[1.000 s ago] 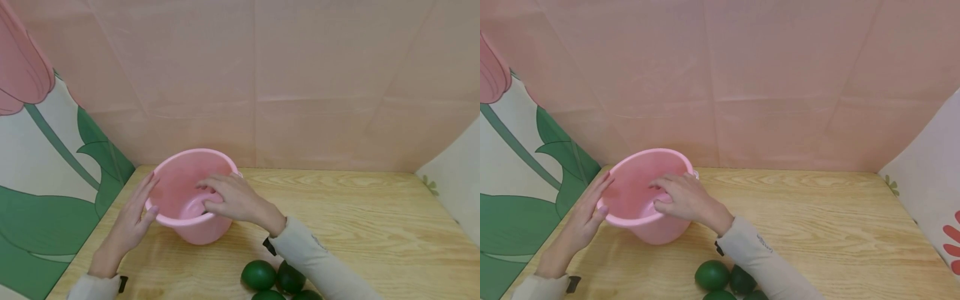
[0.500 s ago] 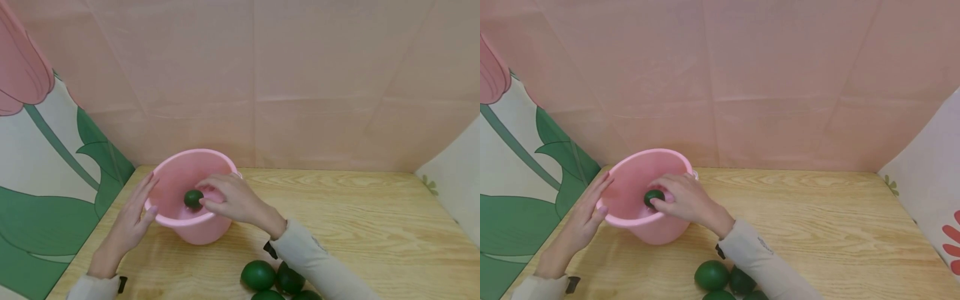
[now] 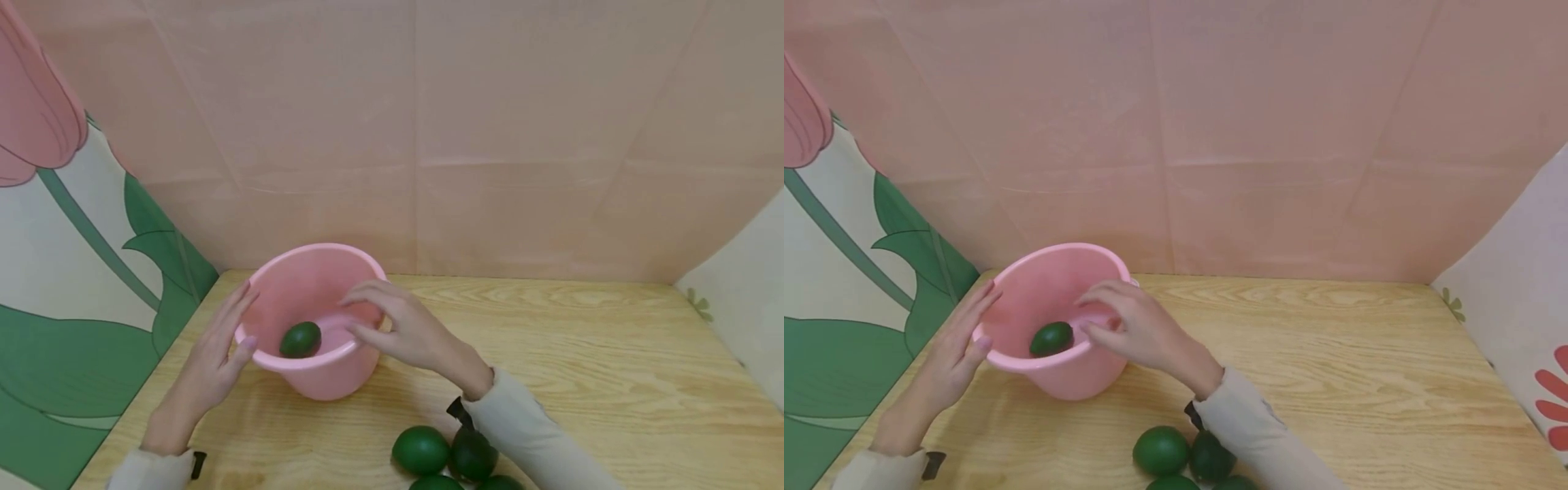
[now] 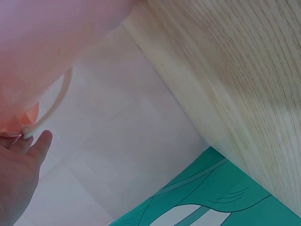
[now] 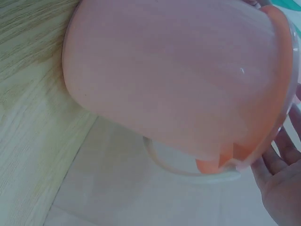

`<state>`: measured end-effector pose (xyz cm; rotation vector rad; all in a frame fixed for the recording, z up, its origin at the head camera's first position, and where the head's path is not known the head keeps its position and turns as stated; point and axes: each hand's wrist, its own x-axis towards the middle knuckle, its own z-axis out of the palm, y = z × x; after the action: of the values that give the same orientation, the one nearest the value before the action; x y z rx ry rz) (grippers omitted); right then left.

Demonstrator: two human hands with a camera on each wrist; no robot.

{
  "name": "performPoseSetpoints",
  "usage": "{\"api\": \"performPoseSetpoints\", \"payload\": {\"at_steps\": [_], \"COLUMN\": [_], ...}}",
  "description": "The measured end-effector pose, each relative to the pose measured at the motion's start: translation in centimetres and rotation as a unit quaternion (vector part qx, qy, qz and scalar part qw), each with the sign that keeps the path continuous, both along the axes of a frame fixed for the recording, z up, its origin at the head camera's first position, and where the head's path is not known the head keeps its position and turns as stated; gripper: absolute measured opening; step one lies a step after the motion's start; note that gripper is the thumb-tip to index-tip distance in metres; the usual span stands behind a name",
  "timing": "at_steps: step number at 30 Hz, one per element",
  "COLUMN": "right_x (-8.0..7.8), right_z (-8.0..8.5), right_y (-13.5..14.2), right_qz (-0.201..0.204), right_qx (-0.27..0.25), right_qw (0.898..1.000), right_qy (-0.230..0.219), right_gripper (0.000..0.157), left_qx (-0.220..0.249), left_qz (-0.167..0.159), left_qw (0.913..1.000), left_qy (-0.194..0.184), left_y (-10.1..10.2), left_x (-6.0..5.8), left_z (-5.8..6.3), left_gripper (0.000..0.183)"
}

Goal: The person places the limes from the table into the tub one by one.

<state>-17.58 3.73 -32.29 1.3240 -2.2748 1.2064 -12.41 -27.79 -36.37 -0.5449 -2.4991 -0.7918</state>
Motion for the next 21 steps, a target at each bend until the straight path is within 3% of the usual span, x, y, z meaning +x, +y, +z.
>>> {"api": "performPoseSetpoints", "payload": {"at_steps": [8,21], "right_x": [0.4,1.2], "right_z": [-0.1,-0.5], "right_y": [1.0,2.8], "right_qz": [0.002,-0.008], "right_qx": [-0.016,-0.053], "right_qw": [1.000,0.997], "right_qy": [0.016,0.047], "right_gripper": [0.030,0.033], "left_qx": [-0.008,-0.004], "left_qz": [0.002,-0.001], "left_qw": [0.9998,1.0000], "left_qy": [-0.016,-0.004], "left_y": [-0.2,-0.1], "left_x": [-0.1,-0.2], "left_z": [-0.1,-0.3], "left_gripper": [0.068,0.066]}}
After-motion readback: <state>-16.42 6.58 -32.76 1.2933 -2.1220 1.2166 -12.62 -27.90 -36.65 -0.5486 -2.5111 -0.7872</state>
